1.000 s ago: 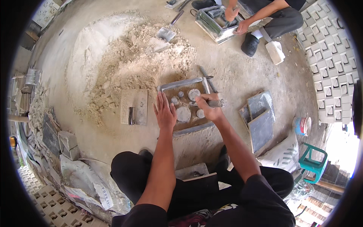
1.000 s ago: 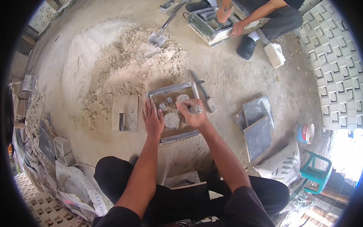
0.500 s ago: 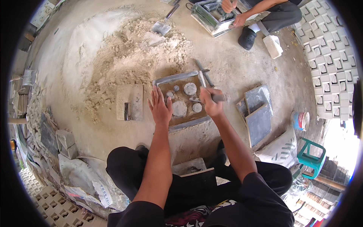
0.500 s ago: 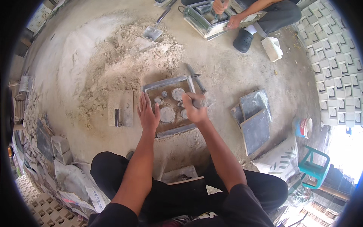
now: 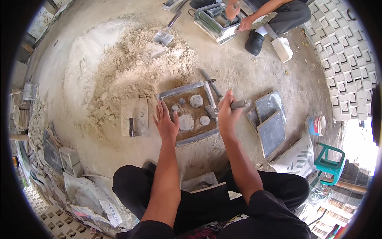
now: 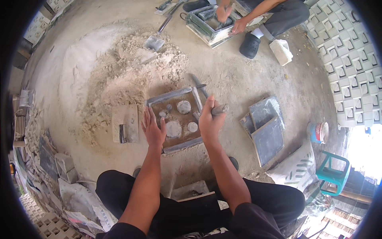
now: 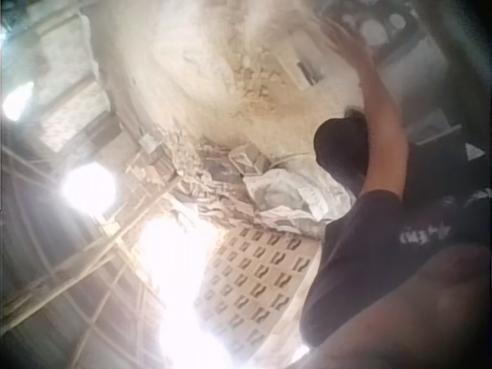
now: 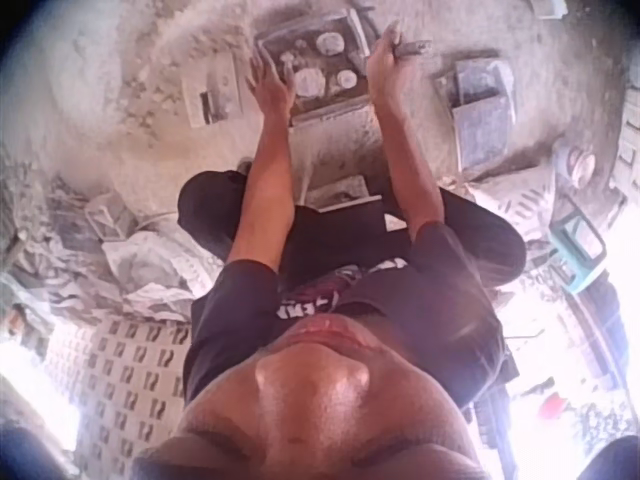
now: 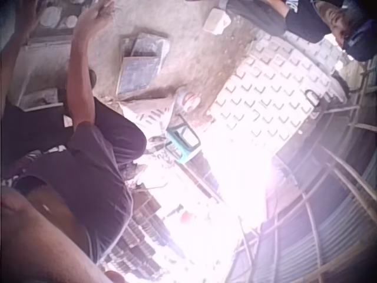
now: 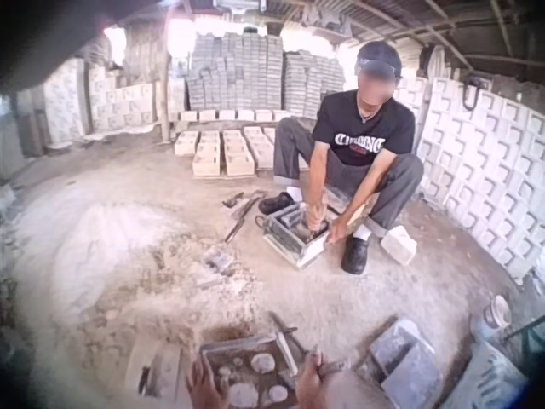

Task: The person fills a metal mold with powder, uses a small tool to pack the material into circular cavities, and then lifts the mold to release formed building blocks onto the ground.

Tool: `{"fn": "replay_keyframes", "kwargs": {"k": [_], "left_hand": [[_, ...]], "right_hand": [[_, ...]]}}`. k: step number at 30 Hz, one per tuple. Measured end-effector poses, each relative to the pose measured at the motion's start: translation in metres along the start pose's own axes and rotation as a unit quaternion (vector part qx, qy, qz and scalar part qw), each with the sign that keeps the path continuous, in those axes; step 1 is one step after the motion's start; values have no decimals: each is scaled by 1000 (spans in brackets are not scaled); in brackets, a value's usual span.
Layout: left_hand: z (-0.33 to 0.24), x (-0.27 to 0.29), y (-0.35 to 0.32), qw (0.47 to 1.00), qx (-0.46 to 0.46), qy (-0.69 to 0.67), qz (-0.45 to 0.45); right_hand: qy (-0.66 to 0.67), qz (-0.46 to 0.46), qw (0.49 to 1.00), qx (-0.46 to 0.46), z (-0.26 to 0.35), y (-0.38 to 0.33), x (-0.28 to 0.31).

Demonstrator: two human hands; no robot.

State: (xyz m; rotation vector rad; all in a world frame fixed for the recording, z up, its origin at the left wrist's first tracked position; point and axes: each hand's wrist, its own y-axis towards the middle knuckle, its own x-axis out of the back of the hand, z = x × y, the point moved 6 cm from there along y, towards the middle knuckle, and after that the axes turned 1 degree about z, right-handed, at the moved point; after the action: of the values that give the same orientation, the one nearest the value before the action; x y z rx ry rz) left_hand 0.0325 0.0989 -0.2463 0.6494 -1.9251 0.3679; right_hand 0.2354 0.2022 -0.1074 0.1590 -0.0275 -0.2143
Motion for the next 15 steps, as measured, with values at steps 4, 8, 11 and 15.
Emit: {"fn": "replay_keyframes", "kwargs": {"k": [4,8,11,15], "left_hand": [[-4,-3,-1,1000,-3,-4,4],[0,0,-2,1000,0,-5,2],[-1,-1,-4,1000,-3,-4,0],[-1,-1,-1,1000,0,-11,-5]], "right_hand": [[-15,2,999,29,-4,8,2],[-56,27,998,4,7,24,-16],[-75,15,997,32,15,29,-19],[-78,77,994,-26,7,41,-33]]}}
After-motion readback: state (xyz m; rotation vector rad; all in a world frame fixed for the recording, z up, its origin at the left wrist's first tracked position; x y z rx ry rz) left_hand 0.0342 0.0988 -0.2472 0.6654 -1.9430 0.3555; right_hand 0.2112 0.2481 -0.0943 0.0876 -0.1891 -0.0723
